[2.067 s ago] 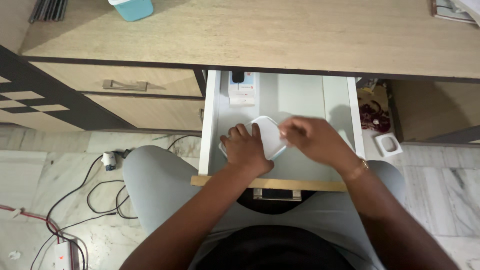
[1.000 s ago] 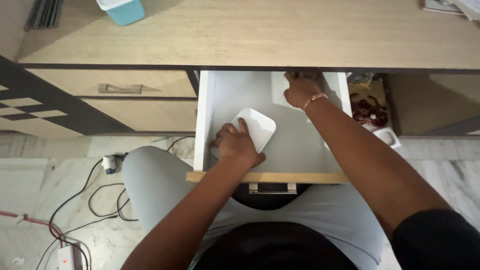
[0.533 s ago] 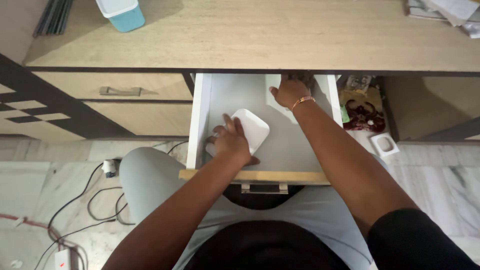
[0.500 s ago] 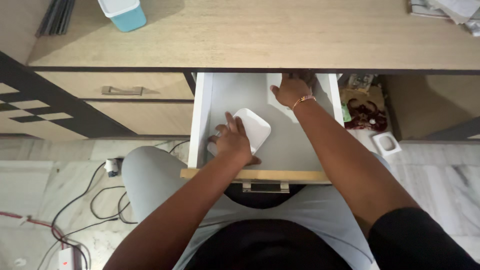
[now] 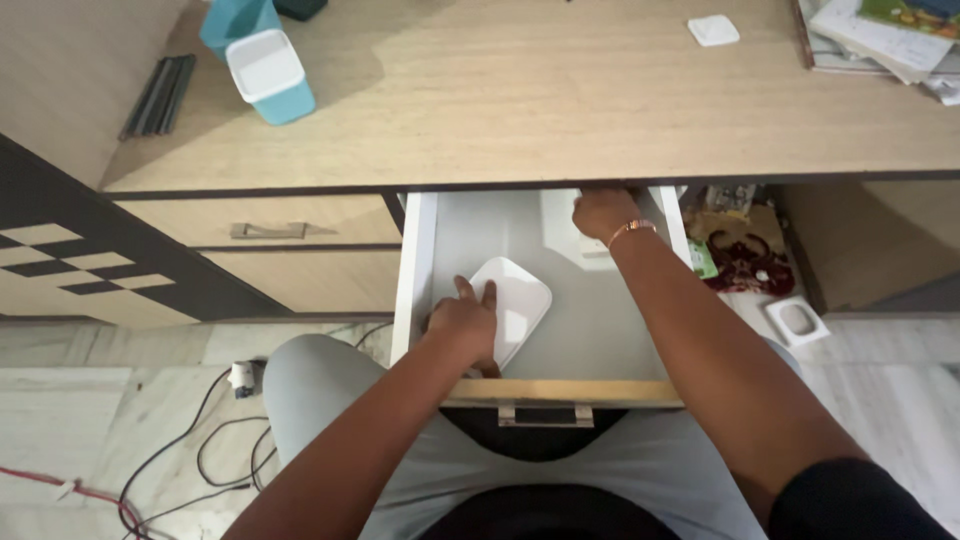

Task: The person organizes pens and markers into a light blue plastic container on a desk. They then place the container into a drawer and close it. Finally, they coil a black cable and place it into a separate blue container.

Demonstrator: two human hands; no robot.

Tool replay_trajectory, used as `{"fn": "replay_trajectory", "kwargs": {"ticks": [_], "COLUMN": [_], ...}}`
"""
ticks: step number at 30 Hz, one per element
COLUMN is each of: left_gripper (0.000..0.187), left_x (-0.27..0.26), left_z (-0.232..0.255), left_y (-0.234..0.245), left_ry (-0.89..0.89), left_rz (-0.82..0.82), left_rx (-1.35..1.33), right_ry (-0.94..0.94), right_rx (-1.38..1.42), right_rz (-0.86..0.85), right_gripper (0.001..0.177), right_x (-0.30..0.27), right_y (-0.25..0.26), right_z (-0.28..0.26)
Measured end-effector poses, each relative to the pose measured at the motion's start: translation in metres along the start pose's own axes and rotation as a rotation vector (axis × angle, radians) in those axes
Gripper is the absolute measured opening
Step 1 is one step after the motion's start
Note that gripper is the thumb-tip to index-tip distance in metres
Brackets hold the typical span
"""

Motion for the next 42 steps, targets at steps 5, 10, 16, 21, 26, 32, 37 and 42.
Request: {"fn": "replay_trajectory", "kwargs": {"ticks": [5,10,16,21,26,32,37,42], "left_gripper": [0.154,0.12,0.115,0.101,0.094,0.075,0.05,0.05], "left_x": [0.002,0.011,0.021,0.034,0.053,0.112,0.144,0.176], "left_z": [0.009,0.018,0.014,0.01,0.006,-0.039,-0.076,-0.088], "left_y": [0.015,0.009,-0.013,0.001,0.001,0.018,0.028,0.032], "left_ry": [-0.05,-0.203,-0.242,-0.192,-0.133,-0.003,0.019,0.06], "left_rz": [0.066,0.269,0.058,0.153,0.174,0.435,0.645,0.709], "left_rx": [0.115,0.146,0.273,0.2,0.153,0.265,0.155,0.144], "right_ry": [0.028,-0.014,-0.018,-0.057,0.03,0.028,-0.066,-0.058], "right_rx": [0.101,0.149,0.176,0.173,0.121,0.197,0.104,0.14], "right_rz": [0.102,0.055,0.079,-0.015,0.168,0.191,0.085,0.068], "right_gripper": [0.04,0.039,0.041,0.043,0.051,0.049,0.039,0.036], "right_x": [-0.006,-0.021,-0.031,-0.03,-0.009,-0.017,-0.031,-0.025], "right_y": [0.009,0.016,0.027,0.021,0.005,0.014,0.025,0.023], "right_z": [-0.007,-0.009,-0.016,-0.011,-0.009,-0.008,-0.014,-0.013]}}
Point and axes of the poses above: each hand's wrist, its own x-axis towards the middle knuckle, its own y-axis out of the back of the hand, z = x × y, the point moved 6 cm from there along x, towards the middle knuckle, and after that the axes turned 9 degrees about -y, right-handed, at the moved point
